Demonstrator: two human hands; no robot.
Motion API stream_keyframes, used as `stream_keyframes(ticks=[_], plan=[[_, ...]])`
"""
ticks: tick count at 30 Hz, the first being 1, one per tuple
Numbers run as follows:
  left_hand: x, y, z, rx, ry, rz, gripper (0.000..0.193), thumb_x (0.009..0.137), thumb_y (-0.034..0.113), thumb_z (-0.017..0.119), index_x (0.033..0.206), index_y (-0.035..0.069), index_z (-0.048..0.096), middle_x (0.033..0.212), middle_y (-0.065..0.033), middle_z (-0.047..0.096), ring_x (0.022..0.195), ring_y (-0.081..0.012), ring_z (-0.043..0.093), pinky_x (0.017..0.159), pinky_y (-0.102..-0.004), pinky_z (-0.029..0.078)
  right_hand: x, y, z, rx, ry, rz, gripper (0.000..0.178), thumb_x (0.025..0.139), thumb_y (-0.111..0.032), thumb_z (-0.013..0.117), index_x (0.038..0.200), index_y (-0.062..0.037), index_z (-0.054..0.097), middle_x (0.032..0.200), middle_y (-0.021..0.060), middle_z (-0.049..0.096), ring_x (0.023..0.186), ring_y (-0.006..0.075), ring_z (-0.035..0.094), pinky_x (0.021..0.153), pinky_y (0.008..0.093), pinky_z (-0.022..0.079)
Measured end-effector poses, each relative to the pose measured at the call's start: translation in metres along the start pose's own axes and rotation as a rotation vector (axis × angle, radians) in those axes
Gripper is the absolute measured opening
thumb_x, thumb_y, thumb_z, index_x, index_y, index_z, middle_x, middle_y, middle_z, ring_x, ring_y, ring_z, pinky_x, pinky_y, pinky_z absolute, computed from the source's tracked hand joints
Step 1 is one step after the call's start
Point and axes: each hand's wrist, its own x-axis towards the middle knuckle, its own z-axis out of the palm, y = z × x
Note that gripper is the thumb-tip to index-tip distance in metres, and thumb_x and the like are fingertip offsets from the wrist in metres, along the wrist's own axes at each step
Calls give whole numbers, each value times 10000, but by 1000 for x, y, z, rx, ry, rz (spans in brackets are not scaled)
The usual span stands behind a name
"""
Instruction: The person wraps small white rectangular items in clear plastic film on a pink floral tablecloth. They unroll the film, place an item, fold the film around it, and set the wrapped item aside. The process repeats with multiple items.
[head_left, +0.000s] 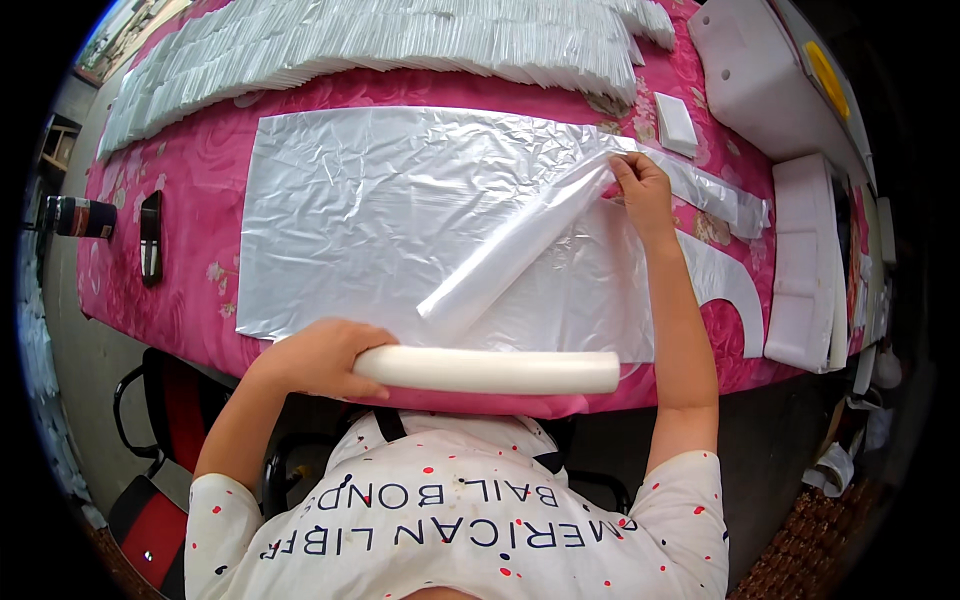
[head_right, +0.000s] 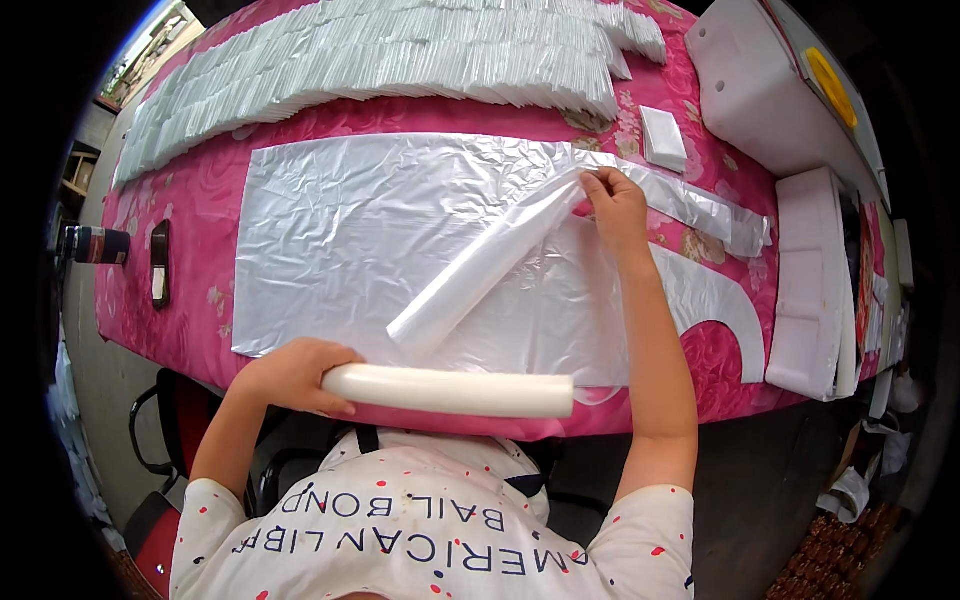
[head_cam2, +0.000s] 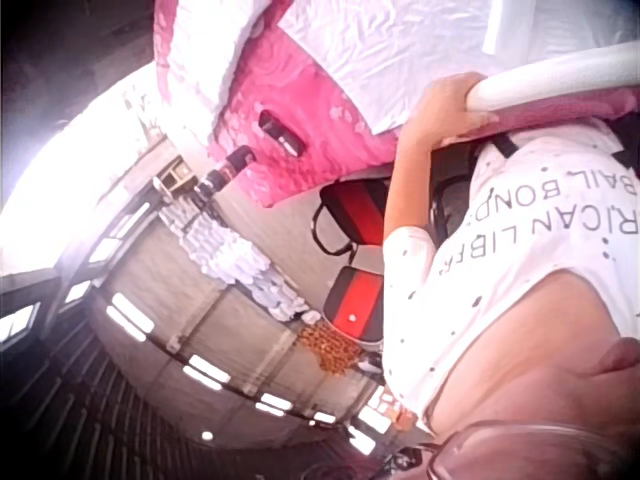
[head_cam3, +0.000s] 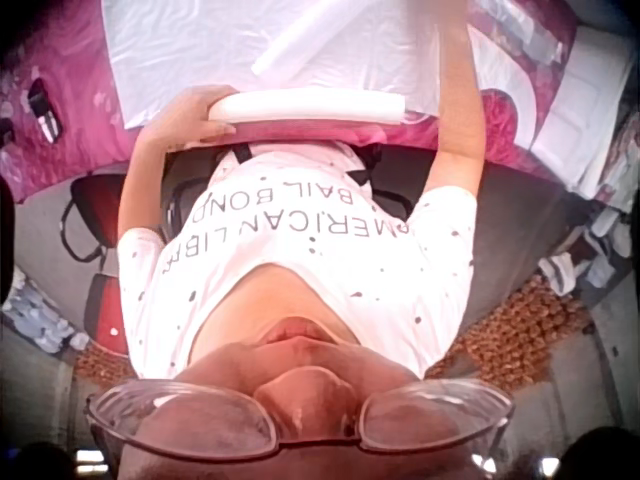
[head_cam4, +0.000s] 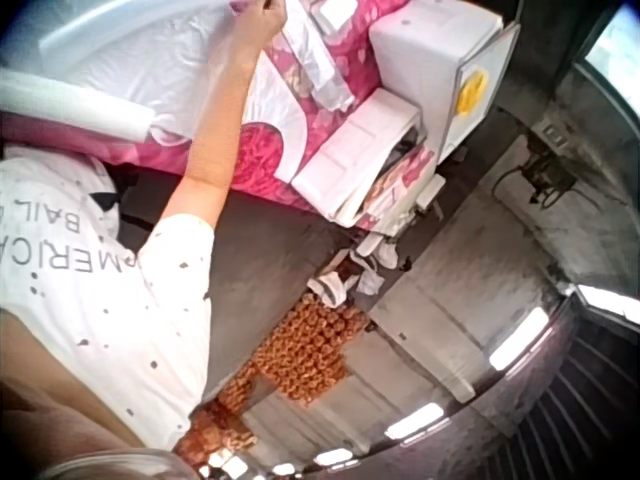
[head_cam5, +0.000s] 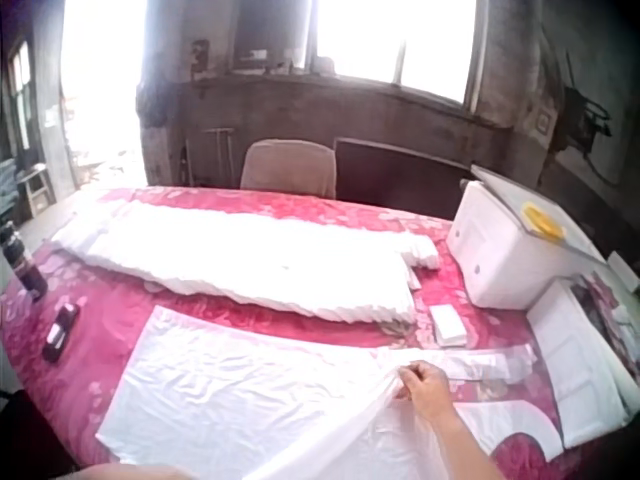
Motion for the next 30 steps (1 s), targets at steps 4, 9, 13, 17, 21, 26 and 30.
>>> stream_keyframes(ticks=[4, 9, 13, 17, 21, 26, 30], plan=[[48, 11, -8, 360, 407, 217, 410, 686, 222, 725, 1038, 61, 589, 986, -99, 606, 908, -282, 580, 784, -383, 456, 5, -2, 28, -97, -111, -81, 173, 846, -163, 625, 868, 8, 627, 682, -31, 550, 610, 46, 473, 581, 196, 407], [70, -3, 13, 524, 576, 652, 417, 729, 235, 690, 1070, 38, 553, 1079, -91, 564, 981, -267, 547, 866, -390, 446, 12, 7, 40, -123, -156, -80, 144, 849, -173, 636, 847, -29, 638, 662, -54, 531, 574, 17, 439, 512, 170, 355], [67, -21, 29, 644, 340, 597, 589, 825, 424, 538, 1217, -11, 474, 1276, -158, 470, 1191, -296, 443, 1021, -412, 332, 13, 4, 42, -147, -169, -37, 154, 843, -171, 623, 840, -17, 633, 650, -37, 538, 569, 36, 454, 518, 196, 371], [65, -26, 44, 694, 303, 422, 777, 806, 578, 460, 1299, -20, 401, 1395, -201, 328, 1316, -321, 284, 1092, -440, 190, 20, 5, 38, -183, -201, -6, 163, 837, -171, 616, 839, -8, 628, 639, -26, 537, 571, 45, 465, 513, 215, 378], [63, -22, 67, 706, 295, 377, 837, 784, 639, 442, 1322, 0, 381, 1423, -216, 276, 1335, -334, 244, 1097, -456, 159, 22, -6, 40, -293, -156, -23, 215, 839, -188, 612, 948, -3, 619, 775, 41, 585, 611, 105, 512, 557, 255, 417], [64, -12, 94, 631, 417, 335, 827, 775, 656, 439, 1336, 50, 384, 1419, -226, 278, 1330, -346, 251, 1085, -459, 182, -48, -32, 50, -589, -120, -476, 351, 804, -196, 633, 1110, -31, 586, 1029, 139, 573, 893, 230, 579, 763, 325, 466], [64, 0, 115, 611, 468, 260, 828, 776, 659, 437, 1345, 60, 375, 1426, -226, 263, 1331, -348, 247, 1076, -466, 193, -126, -29, 72, -709, -359, -615, 409, 761, -178, 680, 1148, -84, 588, 1033, 103, 595, 933, 252, 565, 796, 346, 461]])
